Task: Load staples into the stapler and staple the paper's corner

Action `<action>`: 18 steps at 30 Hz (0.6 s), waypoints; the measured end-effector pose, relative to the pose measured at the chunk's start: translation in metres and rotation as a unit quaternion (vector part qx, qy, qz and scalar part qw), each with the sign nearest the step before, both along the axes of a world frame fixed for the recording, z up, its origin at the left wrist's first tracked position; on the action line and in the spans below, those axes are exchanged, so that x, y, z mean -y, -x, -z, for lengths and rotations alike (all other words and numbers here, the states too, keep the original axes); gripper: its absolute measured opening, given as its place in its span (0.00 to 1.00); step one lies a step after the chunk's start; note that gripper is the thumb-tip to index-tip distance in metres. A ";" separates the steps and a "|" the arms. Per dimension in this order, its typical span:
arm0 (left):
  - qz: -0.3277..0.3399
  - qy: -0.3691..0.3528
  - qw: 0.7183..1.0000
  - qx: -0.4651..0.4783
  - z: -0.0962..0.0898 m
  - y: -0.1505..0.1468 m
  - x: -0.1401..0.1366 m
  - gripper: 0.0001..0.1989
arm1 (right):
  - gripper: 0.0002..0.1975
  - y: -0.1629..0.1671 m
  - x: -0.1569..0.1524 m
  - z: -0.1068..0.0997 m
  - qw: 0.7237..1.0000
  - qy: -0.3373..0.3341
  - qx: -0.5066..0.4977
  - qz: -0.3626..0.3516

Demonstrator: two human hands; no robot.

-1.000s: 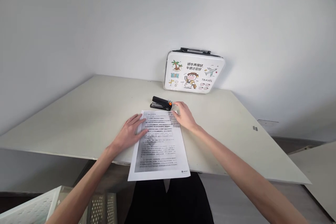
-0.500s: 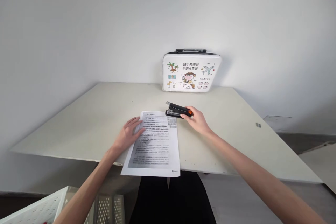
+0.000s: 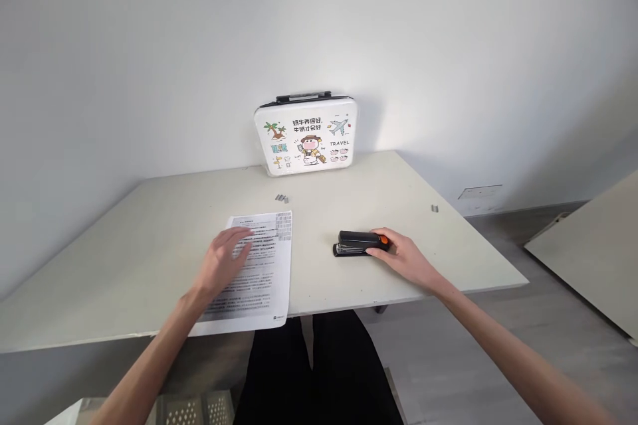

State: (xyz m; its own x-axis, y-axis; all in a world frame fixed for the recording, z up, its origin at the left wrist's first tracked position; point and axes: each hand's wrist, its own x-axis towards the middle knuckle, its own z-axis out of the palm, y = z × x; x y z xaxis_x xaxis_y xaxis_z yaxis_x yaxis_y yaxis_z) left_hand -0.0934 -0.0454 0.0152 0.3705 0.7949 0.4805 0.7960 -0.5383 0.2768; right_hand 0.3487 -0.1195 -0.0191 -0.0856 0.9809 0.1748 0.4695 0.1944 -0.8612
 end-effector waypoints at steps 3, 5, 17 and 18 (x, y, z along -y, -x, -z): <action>0.104 0.050 0.993 -0.004 -0.009 -0.060 0.015 0.14 | 0.21 -0.002 0.000 0.000 0.999 0.016 -0.033 0.008; 0.160 0.077 0.984 -0.003 -0.008 -0.095 0.022 0.13 | 0.23 -0.003 0.000 0.001 0.998 0.012 -0.056 0.037; 0.170 0.093 0.981 0.023 0.017 -0.187 0.003 0.06 | 0.23 0.000 -0.005 0.003 0.997 -0.017 -0.045 0.054; 0.169 0.091 0.981 0.023 0.017 -0.187 0.002 0.05 | 0.23 0.001 -0.004 0.002 0.997 -0.015 -0.044 0.056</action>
State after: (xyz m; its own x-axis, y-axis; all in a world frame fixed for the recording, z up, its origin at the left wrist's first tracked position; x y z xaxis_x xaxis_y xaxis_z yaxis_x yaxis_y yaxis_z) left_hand 0.0936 -0.0469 -0.0022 0.6087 0.7049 0.3641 0.5650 -0.7073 0.4248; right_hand 0.3477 -0.1151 -0.0208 0.0411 0.9778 0.2056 0.4127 0.1708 -0.8947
